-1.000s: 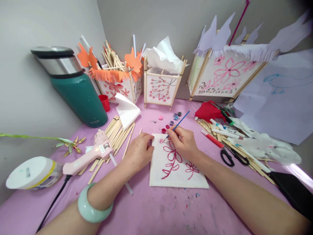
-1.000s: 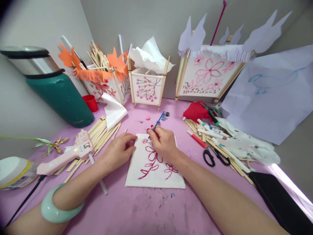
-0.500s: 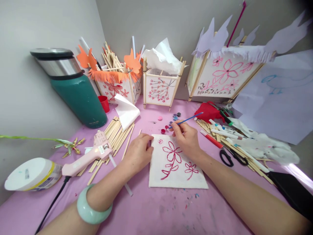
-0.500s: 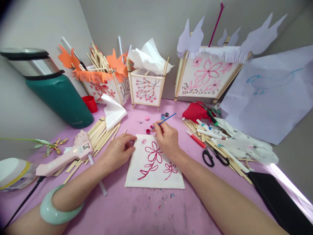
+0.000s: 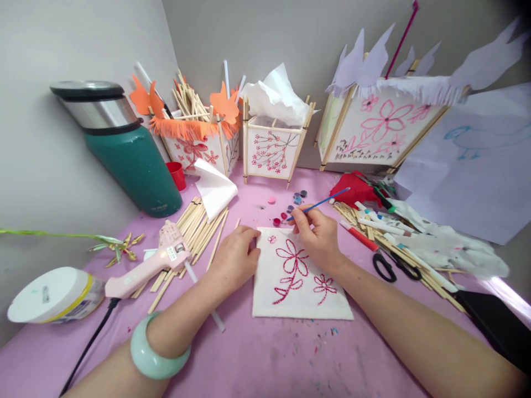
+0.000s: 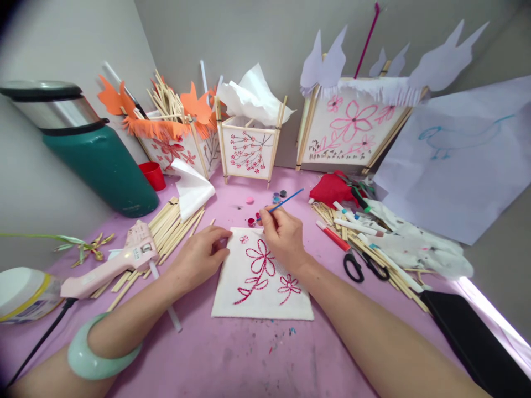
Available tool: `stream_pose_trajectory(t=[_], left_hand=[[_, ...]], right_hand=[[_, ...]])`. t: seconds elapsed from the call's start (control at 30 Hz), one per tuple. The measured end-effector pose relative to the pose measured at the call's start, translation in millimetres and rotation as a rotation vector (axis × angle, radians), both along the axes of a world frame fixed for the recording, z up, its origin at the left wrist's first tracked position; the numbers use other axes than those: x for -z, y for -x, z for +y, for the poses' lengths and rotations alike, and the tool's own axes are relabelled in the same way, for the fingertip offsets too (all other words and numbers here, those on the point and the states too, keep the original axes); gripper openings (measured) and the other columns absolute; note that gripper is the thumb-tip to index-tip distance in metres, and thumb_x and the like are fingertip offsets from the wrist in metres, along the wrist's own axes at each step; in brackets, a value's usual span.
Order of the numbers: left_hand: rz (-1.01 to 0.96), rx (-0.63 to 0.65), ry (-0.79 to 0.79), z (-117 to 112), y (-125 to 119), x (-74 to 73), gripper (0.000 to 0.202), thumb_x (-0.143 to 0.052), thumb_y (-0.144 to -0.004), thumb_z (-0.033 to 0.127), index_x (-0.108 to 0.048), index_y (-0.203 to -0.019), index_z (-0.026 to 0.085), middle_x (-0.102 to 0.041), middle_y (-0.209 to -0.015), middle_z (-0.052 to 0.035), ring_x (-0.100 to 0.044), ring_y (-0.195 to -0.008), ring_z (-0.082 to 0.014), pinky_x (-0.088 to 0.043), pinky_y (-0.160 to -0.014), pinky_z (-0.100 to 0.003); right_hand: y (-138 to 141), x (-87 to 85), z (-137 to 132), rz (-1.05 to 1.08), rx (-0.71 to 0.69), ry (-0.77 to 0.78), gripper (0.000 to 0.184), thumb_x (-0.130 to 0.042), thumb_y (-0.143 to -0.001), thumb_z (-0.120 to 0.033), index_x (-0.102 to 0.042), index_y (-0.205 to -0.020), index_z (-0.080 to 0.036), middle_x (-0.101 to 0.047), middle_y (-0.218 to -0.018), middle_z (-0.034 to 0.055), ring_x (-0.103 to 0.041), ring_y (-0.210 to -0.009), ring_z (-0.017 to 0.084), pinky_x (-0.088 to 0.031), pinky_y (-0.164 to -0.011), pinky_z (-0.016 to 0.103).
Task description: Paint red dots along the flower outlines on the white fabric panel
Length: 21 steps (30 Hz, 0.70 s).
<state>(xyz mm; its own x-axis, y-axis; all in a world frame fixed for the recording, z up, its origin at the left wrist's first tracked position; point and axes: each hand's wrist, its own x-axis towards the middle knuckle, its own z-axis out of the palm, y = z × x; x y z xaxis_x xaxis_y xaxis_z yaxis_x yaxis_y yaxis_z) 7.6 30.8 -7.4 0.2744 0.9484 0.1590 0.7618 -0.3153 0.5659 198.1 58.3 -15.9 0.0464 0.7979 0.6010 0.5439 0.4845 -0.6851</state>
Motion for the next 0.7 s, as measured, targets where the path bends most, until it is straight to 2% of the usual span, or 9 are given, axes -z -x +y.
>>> stream_pose_trajectory(t=[0.27,0.7], left_hand=[[0.000,0.001,0.007,0.4,0.5,-0.2,0.031,-0.050,-0.074,0.009,-0.062,-0.102,0.015,-0.060,-0.095,-0.0048,-0.054,-0.072,-0.0143,-0.043,-0.068,-0.028],[-0.005,-0.005,0.004,0.7,0.4,2.0,0.030,-0.051,-0.074,0.010,-0.062,-0.102,0.015,-0.060,-0.095,-0.0051,-0.055,-0.072,-0.0145,-0.044,-0.068,-0.028]], right_hand=[[3.7,-0.2,-5.7,-0.053,-0.100,0.062,0.019,-0.050,-0.088,-0.031,-0.058,-0.078,-0.017,-0.063,-0.059,-0.0002,-0.056,-0.047,0.011,-0.043,-0.050,0.022],[5.4,-1.1,-7.4,-0.106,-0.100,0.082,0.022,-0.051,-0.088,-0.031,-0.060,-0.072,-0.018,-0.066,-0.061,0.0018,-0.058,-0.054,0.012,-0.040,-0.049,0.022]])
